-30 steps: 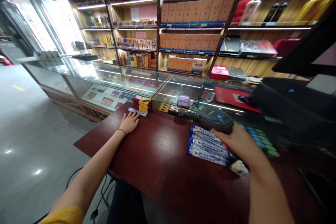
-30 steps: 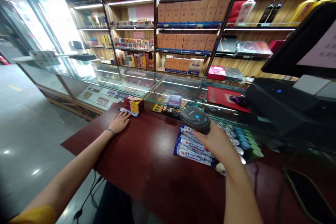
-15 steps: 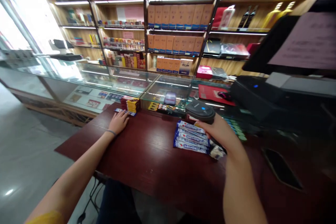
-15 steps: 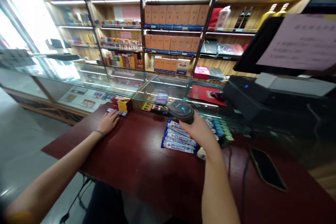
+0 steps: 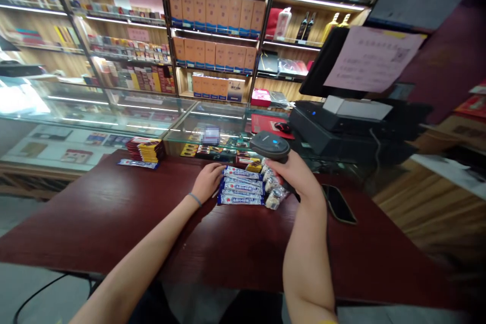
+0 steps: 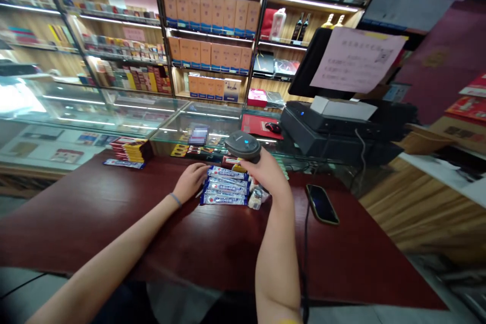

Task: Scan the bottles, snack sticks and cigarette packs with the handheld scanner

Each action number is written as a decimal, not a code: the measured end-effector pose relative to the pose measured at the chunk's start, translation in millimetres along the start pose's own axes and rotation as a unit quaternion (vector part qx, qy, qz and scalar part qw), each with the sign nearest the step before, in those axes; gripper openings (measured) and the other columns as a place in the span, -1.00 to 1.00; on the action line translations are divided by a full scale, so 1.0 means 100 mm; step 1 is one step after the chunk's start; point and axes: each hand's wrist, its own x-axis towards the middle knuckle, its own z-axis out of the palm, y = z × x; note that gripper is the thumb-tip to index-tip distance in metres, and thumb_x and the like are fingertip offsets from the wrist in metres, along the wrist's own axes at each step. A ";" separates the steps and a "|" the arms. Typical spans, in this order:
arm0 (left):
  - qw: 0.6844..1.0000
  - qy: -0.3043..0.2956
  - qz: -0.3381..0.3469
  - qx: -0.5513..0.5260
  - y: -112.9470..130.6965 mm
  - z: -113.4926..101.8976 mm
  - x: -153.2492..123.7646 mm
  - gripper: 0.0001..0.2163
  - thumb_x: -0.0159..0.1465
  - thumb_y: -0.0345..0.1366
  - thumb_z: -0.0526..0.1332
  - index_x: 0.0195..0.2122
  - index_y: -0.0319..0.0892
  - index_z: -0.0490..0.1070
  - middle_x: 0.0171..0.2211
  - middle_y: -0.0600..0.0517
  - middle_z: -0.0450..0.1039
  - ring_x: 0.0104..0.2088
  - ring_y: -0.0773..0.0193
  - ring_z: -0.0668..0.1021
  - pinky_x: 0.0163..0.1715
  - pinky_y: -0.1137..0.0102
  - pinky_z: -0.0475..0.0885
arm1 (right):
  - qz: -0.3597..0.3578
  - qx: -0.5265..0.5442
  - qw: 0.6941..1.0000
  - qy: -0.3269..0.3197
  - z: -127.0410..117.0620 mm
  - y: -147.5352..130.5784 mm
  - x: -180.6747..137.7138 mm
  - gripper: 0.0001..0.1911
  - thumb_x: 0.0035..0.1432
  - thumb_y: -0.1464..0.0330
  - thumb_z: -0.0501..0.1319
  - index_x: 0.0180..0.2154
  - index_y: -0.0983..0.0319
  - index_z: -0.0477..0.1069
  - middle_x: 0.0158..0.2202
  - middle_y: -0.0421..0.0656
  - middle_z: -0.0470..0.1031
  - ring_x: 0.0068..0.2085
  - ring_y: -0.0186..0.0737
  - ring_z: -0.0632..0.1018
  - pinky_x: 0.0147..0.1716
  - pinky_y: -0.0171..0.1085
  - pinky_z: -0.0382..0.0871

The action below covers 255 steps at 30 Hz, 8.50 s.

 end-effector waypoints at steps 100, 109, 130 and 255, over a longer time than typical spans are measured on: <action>0.958 -0.062 -0.205 0.192 -1.93 -1.84 -1.36 -0.67 0.42 -0.17 0.10 0.07 -0.06 0.58 0.13 -0.15 0.52 0.10 0.05 0.57 0.17 0.18 0.42 | -0.074 -0.147 0.984 -0.071 0.81 0.11 0.24 -0.64 -0.02 0.20 0.32 -0.13 0.11 0.53 -0.27 -0.10 0.66 -0.16 0.14 0.66 -0.38 -0.12 0.46; 0.942 -0.183 -0.200 0.197 -2.23 -1.86 -1.36 -0.44 0.49 0.00 -0.11 0.40 -0.15 0.22 0.43 -0.15 0.13 0.45 -0.02 0.13 0.40 0.04 0.06 | -0.055 -0.128 0.989 -0.041 0.87 0.08 0.19 -0.72 -0.01 0.19 0.30 -0.22 0.13 0.51 -0.32 -0.12 0.65 -0.13 0.12 0.65 -0.33 -0.14 0.46; 0.937 -0.191 -0.228 0.184 -2.09 -1.86 -1.18 -0.45 0.47 0.00 -0.07 0.43 -0.04 0.13 0.48 -0.14 -0.03 0.47 -0.09 0.04 0.37 -0.19 -0.05 | -0.058 -0.125 0.989 -0.047 0.74 0.00 0.19 -0.47 -0.01 0.23 0.32 0.05 0.18 0.50 -0.23 -0.07 0.66 -0.13 0.10 0.65 -0.28 -0.13 0.49; 0.976 0.084 -0.156 0.127 -1.38 -1.80 -1.08 -0.74 0.42 -0.16 0.15 0.07 -0.03 0.49 0.01 -0.03 0.58 0.01 0.14 0.61 0.03 0.29 0.50 | -0.054 -0.183 0.979 -0.077 0.47 -0.01 0.08 -0.43 0.05 0.21 0.32 0.13 0.13 0.47 -0.25 -0.13 0.67 -0.24 0.07 0.65 -0.40 -0.16 0.45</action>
